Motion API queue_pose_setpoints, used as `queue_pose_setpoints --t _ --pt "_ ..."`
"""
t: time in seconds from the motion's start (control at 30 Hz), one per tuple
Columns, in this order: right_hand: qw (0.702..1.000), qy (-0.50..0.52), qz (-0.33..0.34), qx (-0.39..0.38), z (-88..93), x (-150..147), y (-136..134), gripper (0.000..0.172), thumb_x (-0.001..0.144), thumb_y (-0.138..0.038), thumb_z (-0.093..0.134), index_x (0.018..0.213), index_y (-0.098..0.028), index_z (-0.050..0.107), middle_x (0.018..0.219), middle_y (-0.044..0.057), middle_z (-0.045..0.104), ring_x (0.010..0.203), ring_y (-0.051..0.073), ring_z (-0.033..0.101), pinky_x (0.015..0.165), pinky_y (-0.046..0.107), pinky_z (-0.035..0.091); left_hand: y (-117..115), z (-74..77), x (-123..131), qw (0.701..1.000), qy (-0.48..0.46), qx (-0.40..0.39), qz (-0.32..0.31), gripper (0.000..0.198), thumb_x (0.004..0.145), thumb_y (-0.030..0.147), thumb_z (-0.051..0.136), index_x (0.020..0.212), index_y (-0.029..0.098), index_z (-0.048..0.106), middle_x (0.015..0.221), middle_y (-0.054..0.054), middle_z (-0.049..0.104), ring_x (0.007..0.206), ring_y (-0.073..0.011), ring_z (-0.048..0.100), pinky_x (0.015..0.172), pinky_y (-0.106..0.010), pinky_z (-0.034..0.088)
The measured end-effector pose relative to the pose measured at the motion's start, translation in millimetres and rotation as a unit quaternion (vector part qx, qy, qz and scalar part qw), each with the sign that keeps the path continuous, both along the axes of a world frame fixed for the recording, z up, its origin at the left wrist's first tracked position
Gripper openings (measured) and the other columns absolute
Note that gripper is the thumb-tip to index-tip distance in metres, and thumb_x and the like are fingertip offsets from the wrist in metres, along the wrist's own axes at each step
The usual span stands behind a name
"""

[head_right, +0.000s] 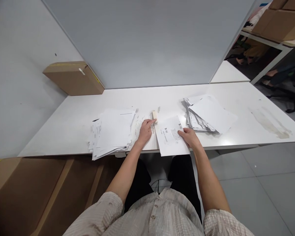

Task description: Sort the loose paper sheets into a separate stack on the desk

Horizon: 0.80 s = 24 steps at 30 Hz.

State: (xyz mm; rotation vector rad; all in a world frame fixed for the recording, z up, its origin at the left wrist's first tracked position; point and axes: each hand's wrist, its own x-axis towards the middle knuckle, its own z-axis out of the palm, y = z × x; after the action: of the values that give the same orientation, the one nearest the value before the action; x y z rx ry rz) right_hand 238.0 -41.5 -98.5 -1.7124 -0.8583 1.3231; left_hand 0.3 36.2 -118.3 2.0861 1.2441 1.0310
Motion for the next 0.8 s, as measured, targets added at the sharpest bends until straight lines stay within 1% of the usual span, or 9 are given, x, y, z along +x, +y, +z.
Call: queue_pose_setpoints --t 0.13,0.33,0.5,0.63,0.73,0.8 --pt "1.0 0.0 -0.009 -0.004 2.6 -1 0 0.022 0.065 -0.038 0.068 0.071 -0.019 0.06 0.065 0.0 0.066 0.056 0.016 0.06 0.049 0.024 0.046 -2 1.9 0 1.0 0.016 -0.007 -0.002 0.06 0.074 -0.005 0.03 0.122 0.022 0.056 0.108 -0.008 0.05 0.105 -0.0189 0.047 0.093 -0.033 0.042" --pt "1.0 0.003 -0.008 0.0 7.7 -3 -2 0.023 0.065 -0.038 0.068 0.072 -0.018 0.06 0.066 0.001 0.066 0.057 0.016 0.061 0.051 0.024 0.046 -2 -1.5 -1 0.999 0.032 0.002 0.005 0.059 0.075 -0.005 0.031 0.122 0.021 0.056 0.109 -0.008 0.051 0.104 -0.0193 0.046 0.094 -0.033 0.042" --pt "1.0 -0.019 -0.01 0.01 2.1 -2 -2 0.024 0.064 -0.039 0.067 0.07 -0.017 0.06 0.065 0.002 0.066 0.056 0.016 0.06 0.049 0.025 0.046 -2 -1.8 1 0.998 0.052 0.011 0.012 0.054 0.077 -0.003 0.032 0.119 0.019 0.058 0.107 -0.008 0.053 0.103 -0.02 0.046 0.094 -0.034 0.042" --pt "1.0 -0.025 -0.007 0.008 -1.7 -4 2 0.024 0.064 -0.039 0.067 0.073 -0.017 0.062 0.069 0.003 0.068 0.06 0.018 0.062 0.053 0.026 0.048 -3 -1.4 1 0.998 0.059 0.024 0.01 0.055 0.077 -0.002 0.032 0.12 0.021 0.057 0.107 -0.008 0.054 0.102 -0.0201 0.046 0.094 -0.036 0.042" --pt "1.0 -0.02 -0.008 0.001 2.2 -2 0 0.025 0.064 -0.04 0.067 0.075 -0.018 0.062 0.07 0.003 0.069 0.063 0.019 0.063 0.055 0.027 0.049 -3 -2.0 0 0.998 0.053 0.027 0.008 0.058 0.076 -0.004 0.032 0.123 0.021 0.055 0.108 -0.008 0.054 0.102 -0.02 0.047 0.094 -0.035 0.042" --pt "0.999 -0.033 -0.017 0.001 9.6 2 -9 0.026 0.064 -0.04 0.067 0.075 -0.018 0.062 0.069 0.002 0.068 0.062 0.019 0.063 0.054 0.026 0.049 -3 -2.5 1 0.998 0.047 0.028 0.009 0.059 0.075 -0.004 0.032 0.124 0.021 0.054 0.108 -0.009 0.053 0.102 -0.0198 0.047 0.093 -0.035 0.043"
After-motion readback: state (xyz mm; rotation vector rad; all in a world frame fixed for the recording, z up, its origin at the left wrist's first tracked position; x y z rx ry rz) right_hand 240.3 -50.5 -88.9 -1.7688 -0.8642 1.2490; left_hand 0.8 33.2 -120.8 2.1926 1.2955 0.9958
